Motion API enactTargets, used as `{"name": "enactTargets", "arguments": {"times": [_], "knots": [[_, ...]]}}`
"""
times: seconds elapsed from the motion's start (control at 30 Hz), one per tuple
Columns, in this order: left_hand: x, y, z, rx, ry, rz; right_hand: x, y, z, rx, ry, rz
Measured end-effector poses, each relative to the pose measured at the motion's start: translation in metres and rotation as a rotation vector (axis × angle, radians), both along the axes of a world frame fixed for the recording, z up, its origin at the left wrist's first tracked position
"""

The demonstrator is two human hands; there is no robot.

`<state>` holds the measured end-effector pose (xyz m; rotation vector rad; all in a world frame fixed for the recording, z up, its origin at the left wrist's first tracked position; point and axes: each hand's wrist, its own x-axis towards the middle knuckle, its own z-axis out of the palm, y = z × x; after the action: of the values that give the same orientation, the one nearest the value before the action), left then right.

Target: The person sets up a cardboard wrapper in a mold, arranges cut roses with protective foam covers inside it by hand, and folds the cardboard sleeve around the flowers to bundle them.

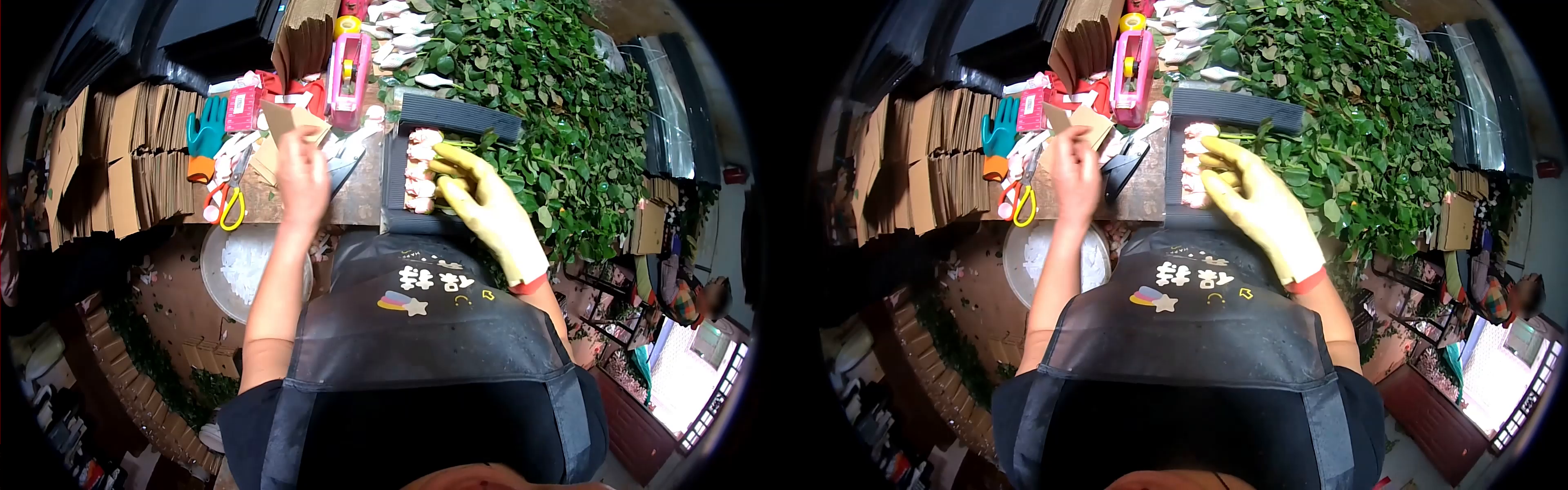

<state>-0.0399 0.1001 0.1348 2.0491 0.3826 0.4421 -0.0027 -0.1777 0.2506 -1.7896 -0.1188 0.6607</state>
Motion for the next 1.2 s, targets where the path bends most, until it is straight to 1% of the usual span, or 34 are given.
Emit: {"name": "enactTargets", "arguments": {"times": [0.03,0.1,0.13,0.17,0.23,0.27,0.3,0.37,0.47,0.6,0.67,0.77,0.83,0.93,1.03,1.13,1.2], "knots": [[0.000,-0.017,0.011,0.013,-0.030,-0.032,-0.002,0.004,-0.009,-0.029,-0.046,0.003],[0.006,-0.023,-0.005,0.138,-0.133,-0.013,0.000,0.003,-0.023,-0.144,-0.149,0.031],[0.009,-0.013,-0.018,0.418,-0.149,0.002,-0.001,0.002,-0.021,-0.131,-0.136,0.032],[0.008,-0.005,-0.034,0.545,-0.019,0.061,-0.001,0.001,-0.017,-0.117,-0.124,0.032],[0.007,0.017,-0.068,0.617,-0.006,0.138,0.001,-0.003,-0.016,-0.107,-0.113,0.028],[0.005,0.022,-0.075,0.640,0.079,0.150,0.001,-0.007,-0.019,-0.116,-0.110,0.026],[0.005,0.036,-0.086,0.634,0.192,0.025,0.001,-0.010,-0.022,-0.126,-0.105,0.026],[0.011,0.033,-0.068,0.718,0.233,0.005,0.001,-0.010,-0.029,-0.096,-0.117,0.031],[0.024,0.035,-0.066,0.817,0.297,0.027,0.000,-0.009,-0.036,-0.084,-0.128,0.034],[0.034,0.038,-0.074,0.846,0.199,0.046,0.001,-0.013,-0.037,-0.189,-0.223,0.060],[0.037,0.041,-0.073,0.832,0.165,0.050,0.001,-0.014,-0.036,-0.179,-0.225,0.043],[0.043,0.040,-0.080,0.886,0.144,0.049,0.001,-0.014,-0.036,-0.158,-0.229,0.028],[0.042,0.037,-0.080,0.899,0.144,0.032,0.000,-0.014,-0.039,-0.135,-0.232,0.022],[0.036,0.029,-0.069,0.888,0.180,-0.002,0.000,-0.012,-0.036,-0.170,-0.244,0.038],[0.044,0.031,-0.076,0.925,0.195,0.031,-0.002,-0.012,-0.036,-0.167,-0.263,0.030],[0.052,0.035,-0.078,0.979,0.237,-0.006,-0.002,-0.011,-0.031,-0.179,-0.243,0.053],[0.055,0.050,-0.077,0.901,0.211,0.074,-0.001,-0.013,-0.028,-0.186,-0.267,0.053]]}}
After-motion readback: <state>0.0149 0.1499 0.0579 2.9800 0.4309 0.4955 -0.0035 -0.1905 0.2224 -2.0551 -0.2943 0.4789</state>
